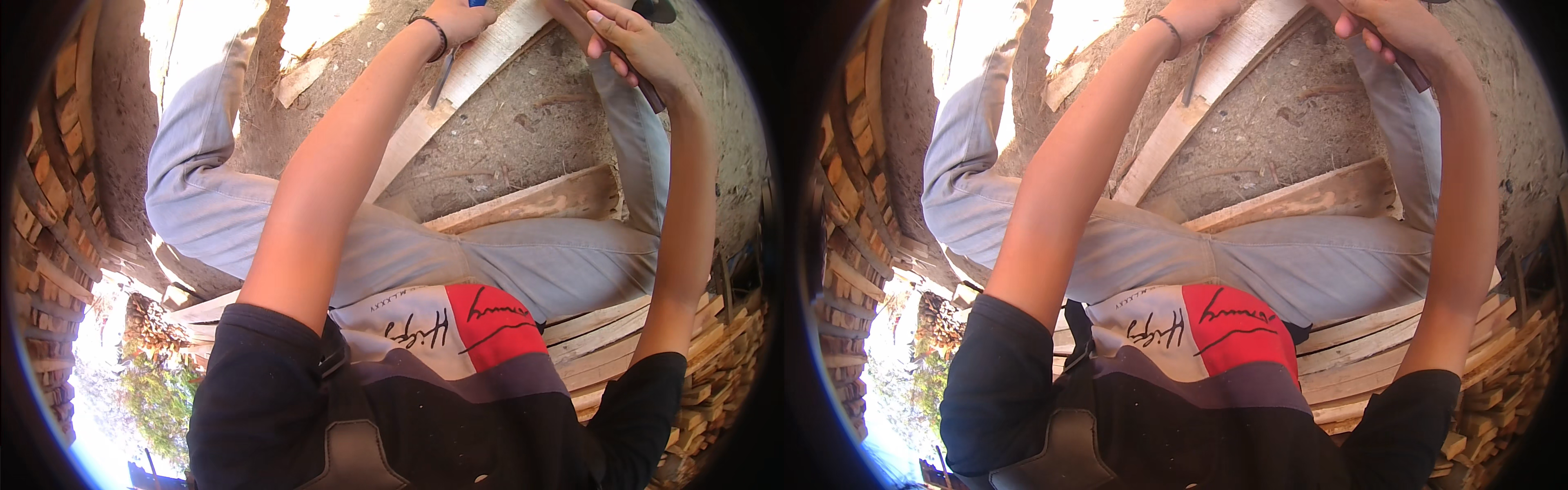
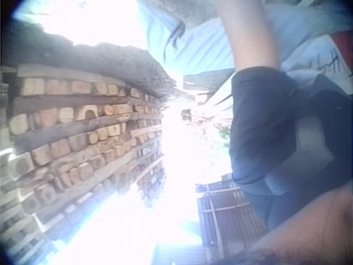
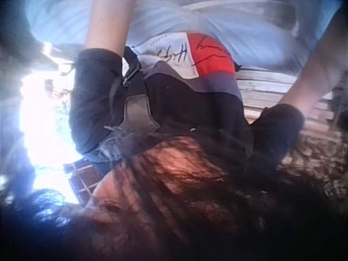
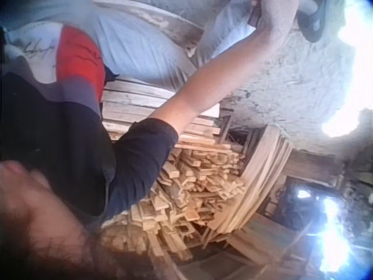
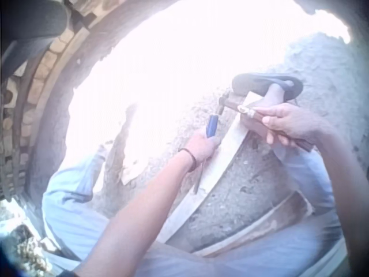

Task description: The person shapes a piece of wood using a chisel and a hammer, striking the chisel with the hammer to remove material.

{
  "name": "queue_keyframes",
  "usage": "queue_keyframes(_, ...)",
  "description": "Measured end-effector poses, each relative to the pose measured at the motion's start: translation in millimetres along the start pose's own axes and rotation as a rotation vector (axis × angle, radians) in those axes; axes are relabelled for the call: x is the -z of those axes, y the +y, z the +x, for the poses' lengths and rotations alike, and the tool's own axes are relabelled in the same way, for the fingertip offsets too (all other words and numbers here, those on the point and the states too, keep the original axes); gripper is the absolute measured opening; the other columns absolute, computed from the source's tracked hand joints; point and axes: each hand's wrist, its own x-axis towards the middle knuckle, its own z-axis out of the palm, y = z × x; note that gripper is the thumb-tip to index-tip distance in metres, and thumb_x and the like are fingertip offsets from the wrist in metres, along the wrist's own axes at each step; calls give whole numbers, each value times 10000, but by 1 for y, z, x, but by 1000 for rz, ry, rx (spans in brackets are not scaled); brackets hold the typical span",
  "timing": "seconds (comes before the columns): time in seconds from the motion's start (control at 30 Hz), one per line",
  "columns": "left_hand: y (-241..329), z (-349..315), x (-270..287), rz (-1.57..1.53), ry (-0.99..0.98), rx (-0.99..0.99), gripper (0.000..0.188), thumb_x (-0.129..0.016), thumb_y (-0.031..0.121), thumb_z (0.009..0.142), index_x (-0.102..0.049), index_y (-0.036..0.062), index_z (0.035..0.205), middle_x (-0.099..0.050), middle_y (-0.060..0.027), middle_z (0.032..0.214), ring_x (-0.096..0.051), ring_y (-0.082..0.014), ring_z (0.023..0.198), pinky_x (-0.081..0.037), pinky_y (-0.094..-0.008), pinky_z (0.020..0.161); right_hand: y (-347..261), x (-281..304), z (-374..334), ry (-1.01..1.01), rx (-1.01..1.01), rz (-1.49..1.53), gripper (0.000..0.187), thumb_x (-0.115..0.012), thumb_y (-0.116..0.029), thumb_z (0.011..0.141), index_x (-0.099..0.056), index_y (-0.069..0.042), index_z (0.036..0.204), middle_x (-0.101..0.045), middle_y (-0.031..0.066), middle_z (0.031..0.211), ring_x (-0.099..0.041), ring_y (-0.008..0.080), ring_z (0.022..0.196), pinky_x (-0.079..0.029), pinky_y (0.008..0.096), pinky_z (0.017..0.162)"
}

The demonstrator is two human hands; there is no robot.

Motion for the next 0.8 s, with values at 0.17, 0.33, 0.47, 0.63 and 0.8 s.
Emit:
queue_keyframes(0.17, -13, -38, 43, 3, 147, 52, 336, -631, 334, 882, -640, 52, 699, -606, -41, 683, -584, -165, 624, -473, -345, 601, 7, -22, -14, 106, 250, 37, 492, -421, -166, 1098, -388, -102, 1584, -586, -12, 741, -475, 38, 516, -425, 194, 443)
queue_keyframes(0.33, -8, -65, 72, -389, 160, -85, 324, -633, 328, 893, -667, 39, 749, -624, -67, 661, -601, -177, 625, -481, -359, 596, 9, -40, -33, 151, 252, 289, 496, -433, -172, 1095, -389, -115, 1585, -574, -9, 732, -470, 46, 496, -422, 196, 435)
queue_keyframes(0.47, 2, -116, 64, -792, 563, -300, 179, -645, 179, 997, -544, 44, 1055, -611, -67, 804, -643, -222, 769, -531, -462, 736, 21, -63, -67, 201, 205, 451, 492, -428, -149, 1085, -406, -120, 1576, -565, -10, 722, -479, 49, 496, -414, 192, 432)
queue_keyframes(0.63, -3, -160, 40, -931, 727, -96, 165, -629, 170, 970, -533, 47, 1023, -604, -87, 879, -645, -243, 889, -540, -489, 777, 43, -91, -112, 253, 310, 467, 517, -499, -211, 1080, -408, -155, 1585, -575, -18, 755, -427, 8, 466, -349, 179, 386)
queue_keyframes(0.8, 4, -146, 45, -764, 486, -325, 106, -626, 74, 892, -527, 63, 925, -532, -47, 740, -558, -192, 655, -523, -393, 651, 62, -112, -133, 239, 353, 485, 530, -515, -198, 1070, -405, -152, 1586, -581, -18, 745, -431, 13, 476, -362, 191, 394)
